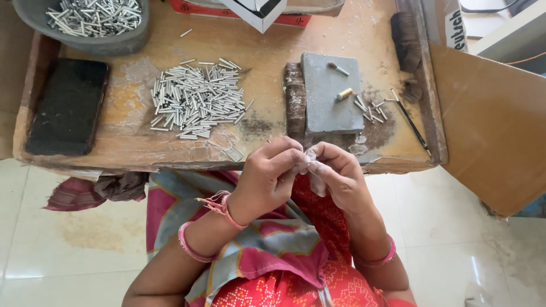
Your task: The person works at a wooden bench covered with small silver metal pins, rubbing a pin against a flat stone slab, then holds a small pale component with both hands and works it between the fingers, setting pins on the bench. A bowl filled with finished pins sits beside the pile.
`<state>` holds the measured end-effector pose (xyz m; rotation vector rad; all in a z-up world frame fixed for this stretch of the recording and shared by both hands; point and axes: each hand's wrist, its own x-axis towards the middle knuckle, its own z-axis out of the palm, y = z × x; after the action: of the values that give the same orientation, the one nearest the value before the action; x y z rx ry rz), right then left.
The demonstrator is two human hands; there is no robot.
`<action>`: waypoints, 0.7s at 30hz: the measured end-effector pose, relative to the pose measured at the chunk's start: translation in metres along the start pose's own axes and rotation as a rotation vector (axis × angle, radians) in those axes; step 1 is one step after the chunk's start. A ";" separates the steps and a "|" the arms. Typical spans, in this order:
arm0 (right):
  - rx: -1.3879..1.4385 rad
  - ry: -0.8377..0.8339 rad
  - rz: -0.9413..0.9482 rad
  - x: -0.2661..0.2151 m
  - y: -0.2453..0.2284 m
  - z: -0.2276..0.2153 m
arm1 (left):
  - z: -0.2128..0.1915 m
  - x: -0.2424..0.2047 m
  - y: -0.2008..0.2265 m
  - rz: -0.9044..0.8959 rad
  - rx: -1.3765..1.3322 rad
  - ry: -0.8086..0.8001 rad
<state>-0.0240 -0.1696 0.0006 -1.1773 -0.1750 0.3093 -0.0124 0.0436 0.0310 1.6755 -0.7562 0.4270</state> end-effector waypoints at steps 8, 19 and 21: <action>-0.836 0.225 -0.568 -0.014 -0.008 0.047 | 0.019 -0.016 -0.015 -0.420 -0.415 0.051; -0.928 0.304 -0.691 0.012 0.019 0.014 | -0.021 0.028 -0.037 -0.130 0.545 0.096; -0.674 0.266 -0.601 0.014 0.023 0.007 | -0.029 0.040 -0.050 -0.075 0.848 0.106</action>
<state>-0.0163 -0.1507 -0.0185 -1.7434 -0.4069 -0.4744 0.0540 0.0660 0.0272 2.4289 -0.4417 0.8541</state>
